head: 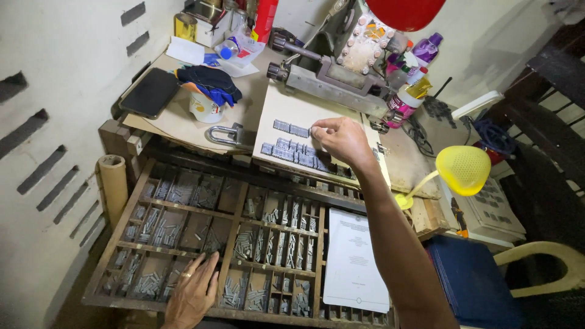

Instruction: Picking and arranging metal type characters from a type case for letterpress printing.

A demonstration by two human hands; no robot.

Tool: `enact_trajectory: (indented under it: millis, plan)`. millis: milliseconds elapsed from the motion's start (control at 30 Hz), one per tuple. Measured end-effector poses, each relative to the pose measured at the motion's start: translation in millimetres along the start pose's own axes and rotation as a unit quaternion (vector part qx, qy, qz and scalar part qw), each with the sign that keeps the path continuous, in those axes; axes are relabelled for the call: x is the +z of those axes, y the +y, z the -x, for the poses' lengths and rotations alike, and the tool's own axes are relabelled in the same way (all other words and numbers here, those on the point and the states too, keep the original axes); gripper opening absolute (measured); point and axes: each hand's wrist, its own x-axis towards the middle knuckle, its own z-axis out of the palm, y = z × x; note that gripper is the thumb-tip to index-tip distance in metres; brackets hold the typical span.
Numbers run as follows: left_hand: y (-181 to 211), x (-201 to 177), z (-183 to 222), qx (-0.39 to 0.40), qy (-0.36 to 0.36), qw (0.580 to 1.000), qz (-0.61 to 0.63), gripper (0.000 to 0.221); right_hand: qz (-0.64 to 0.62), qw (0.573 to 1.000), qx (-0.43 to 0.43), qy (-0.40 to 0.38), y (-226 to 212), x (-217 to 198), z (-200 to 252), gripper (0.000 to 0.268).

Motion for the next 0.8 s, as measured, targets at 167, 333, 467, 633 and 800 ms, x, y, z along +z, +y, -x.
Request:
enact_trajectory:
  millis: [167, 333, 467, 633, 800]
  plan:
    - [0.1, 0.1, 1.3, 0.021, 0.031, 0.999, -0.008, 0.072, -0.007, 1.000, 0.001, -0.001, -4.1, 2.4, 3.4, 0.028]
    - [4.4, -8.2, -1.7, 0.012, 0.007, 1.000, -0.012, 0.072, 0.050, 0.998, -0.031, -0.031, -8.9, -1.5, 6.0, 0.040]
    - [-0.3, -0.2, -0.4, 0.021, 0.017, 0.999, -0.026, 0.071, 0.066, 0.996, -0.009, -0.063, -13.5, -10.7, 8.6, 0.048]
    - [-4.4, 1.8, -2.4, 0.029, 0.035, 0.999, 0.000, 0.075, 0.067, 0.994, -0.070, -0.050, -3.9, -11.1, -0.5, 0.040]
    - [-17.8, 26.3, -1.1, 0.031, 0.050, 0.998, 0.015, 0.071, 0.010, 0.997, -0.044, -0.066, -9.9, -20.8, 14.2, 0.045]
